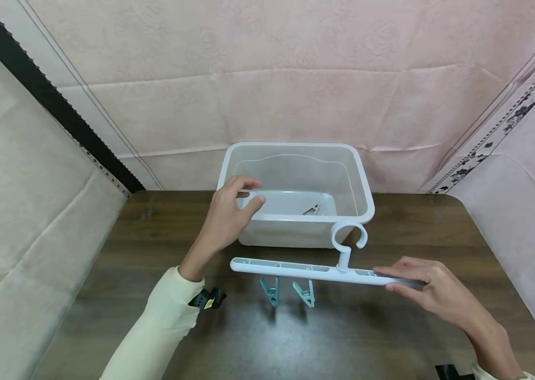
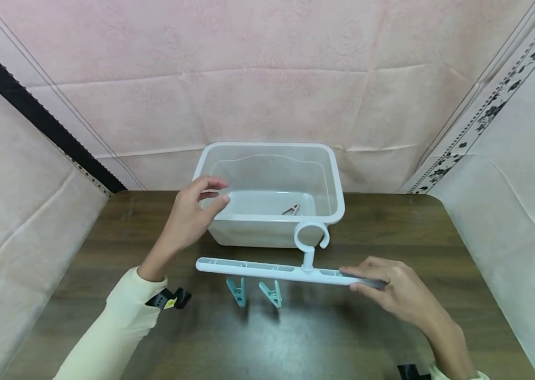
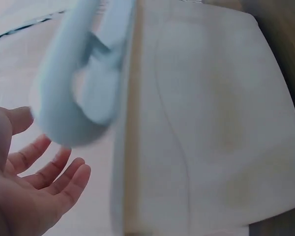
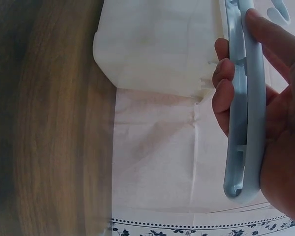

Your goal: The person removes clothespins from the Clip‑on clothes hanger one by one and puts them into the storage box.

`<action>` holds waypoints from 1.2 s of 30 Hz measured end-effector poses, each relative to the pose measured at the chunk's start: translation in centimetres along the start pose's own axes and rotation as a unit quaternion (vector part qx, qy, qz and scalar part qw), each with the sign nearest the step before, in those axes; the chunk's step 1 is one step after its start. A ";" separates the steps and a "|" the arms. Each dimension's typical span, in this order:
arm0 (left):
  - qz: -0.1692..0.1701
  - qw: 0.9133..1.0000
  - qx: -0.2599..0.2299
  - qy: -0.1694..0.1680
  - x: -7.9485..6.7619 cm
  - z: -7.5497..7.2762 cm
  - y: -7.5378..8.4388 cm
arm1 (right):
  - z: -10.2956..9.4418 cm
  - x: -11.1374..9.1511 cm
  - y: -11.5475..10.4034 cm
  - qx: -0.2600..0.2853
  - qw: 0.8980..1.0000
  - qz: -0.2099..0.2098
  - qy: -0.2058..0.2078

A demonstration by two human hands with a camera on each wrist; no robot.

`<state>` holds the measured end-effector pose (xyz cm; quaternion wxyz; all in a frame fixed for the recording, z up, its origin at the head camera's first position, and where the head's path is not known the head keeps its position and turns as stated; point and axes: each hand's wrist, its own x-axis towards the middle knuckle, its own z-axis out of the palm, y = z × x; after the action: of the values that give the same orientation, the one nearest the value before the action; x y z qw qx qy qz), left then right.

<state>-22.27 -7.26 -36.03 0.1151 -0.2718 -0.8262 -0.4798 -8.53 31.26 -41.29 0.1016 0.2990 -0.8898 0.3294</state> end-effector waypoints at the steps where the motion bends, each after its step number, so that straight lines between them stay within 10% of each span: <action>1: 0.007 1.000 0.000 0.003 -0.2 0.0 0.3 | 0.0 0.0 0.0 -0.002 1.000 -0.001 0.001; 22: 0.101 0.994 0.008 0.032 -4.9 -0.6 3.5 | -0.2 0.0 -0.3 0.007 1.000 0.000 0.013; 36: 0.095 0.991 0.021 0.088 -8.6 -1.4 3.1 | -0.4 0.3 -0.6 0.005 1.000 0.001 0.019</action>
<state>-13.56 -10.16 -36.97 0.2383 -0.3033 -0.7929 -0.4717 -8.47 31.01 -40.60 0.1164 0.2923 -0.8865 0.3394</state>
